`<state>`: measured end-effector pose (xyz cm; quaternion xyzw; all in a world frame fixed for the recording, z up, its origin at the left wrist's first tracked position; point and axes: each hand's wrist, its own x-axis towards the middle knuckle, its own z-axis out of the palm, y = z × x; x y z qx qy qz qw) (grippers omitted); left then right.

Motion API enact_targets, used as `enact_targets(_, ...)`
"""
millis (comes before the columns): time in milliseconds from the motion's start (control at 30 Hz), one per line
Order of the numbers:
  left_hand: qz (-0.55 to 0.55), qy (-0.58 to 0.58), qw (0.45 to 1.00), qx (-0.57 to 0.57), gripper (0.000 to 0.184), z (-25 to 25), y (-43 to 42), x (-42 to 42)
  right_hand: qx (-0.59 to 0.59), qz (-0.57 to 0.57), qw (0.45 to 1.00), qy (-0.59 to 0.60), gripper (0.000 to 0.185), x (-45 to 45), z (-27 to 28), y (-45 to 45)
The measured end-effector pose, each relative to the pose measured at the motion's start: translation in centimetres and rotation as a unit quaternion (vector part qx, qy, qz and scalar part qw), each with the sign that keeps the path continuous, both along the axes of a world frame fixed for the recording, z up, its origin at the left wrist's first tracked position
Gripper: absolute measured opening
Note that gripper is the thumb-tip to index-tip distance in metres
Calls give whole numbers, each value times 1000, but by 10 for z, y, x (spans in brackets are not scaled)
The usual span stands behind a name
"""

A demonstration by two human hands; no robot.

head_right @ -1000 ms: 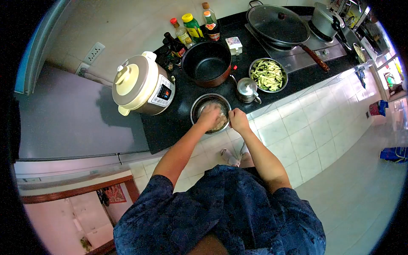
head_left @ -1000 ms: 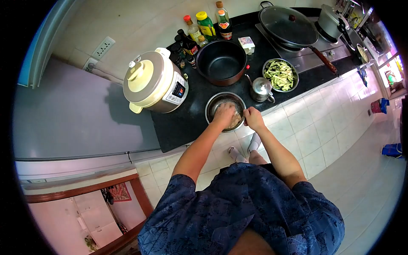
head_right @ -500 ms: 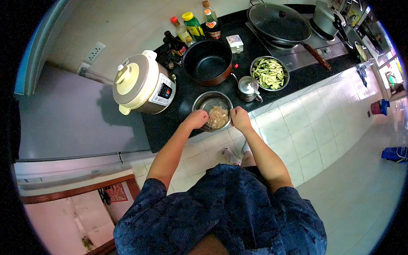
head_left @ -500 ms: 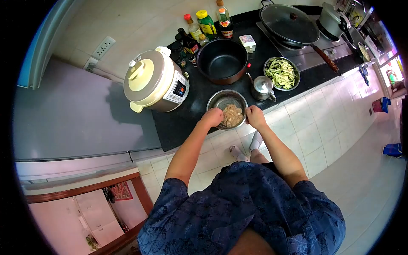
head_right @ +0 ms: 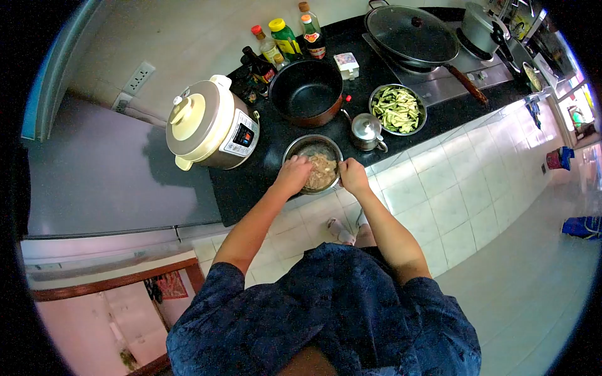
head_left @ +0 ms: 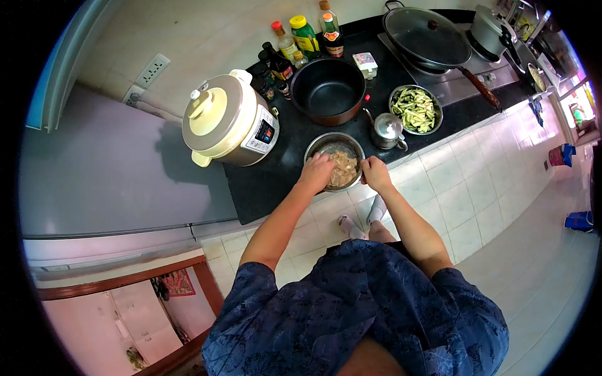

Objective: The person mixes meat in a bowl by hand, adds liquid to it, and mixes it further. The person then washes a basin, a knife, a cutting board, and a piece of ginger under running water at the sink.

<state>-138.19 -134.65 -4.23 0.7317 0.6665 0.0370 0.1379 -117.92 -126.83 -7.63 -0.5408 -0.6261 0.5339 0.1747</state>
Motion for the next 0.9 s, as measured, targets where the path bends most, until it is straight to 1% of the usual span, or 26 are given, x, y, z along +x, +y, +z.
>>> enact_targets(100,39,-16,995,-90,22,-1,-6,-4,2,-2,1000,10,35,-2,5,-1)
enact_targets(200,125,-35,992,7,30,-1,-9,11,-9,6,1000,11,33,-6,14,-2)
enact_targets(267,75,-90,993,11,35,-18,-16,15,-11,15,1000,8,32,-6,13,-3)
enact_targets(300,49,-118,992,16,38,-16,-14,19,-6,18,1000,8,32,-6,11,-1)
enact_targets(333,46,-119,992,7,42,-14,-11,21,-1,20,1000,8,31,-6,9,0)
enact_targets(433,-2,-144,987,76,49,-4,-11,35,-6,25,999,23,31,-6,8,0)
enact_targets(533,-104,-124,986,47,37,-14,-10,36,-17,23,999,14,30,-6,6,1)
enact_targets(633,-116,-95,986,-68,28,-10,-11,19,-34,26,999,20,30,-2,9,0)
enact_targets(733,-64,-29,997,-37,22,17,-27,6,-53,9,998,29,31,-2,6,-1)
enact_targets(833,-12,29,992,-119,23,18,-33,-2,-56,21,998,20,31,-3,6,-1)
enact_targets(900,38,4,996,-74,24,3,-35,-3,-58,22,998,23,31,-6,7,-2)
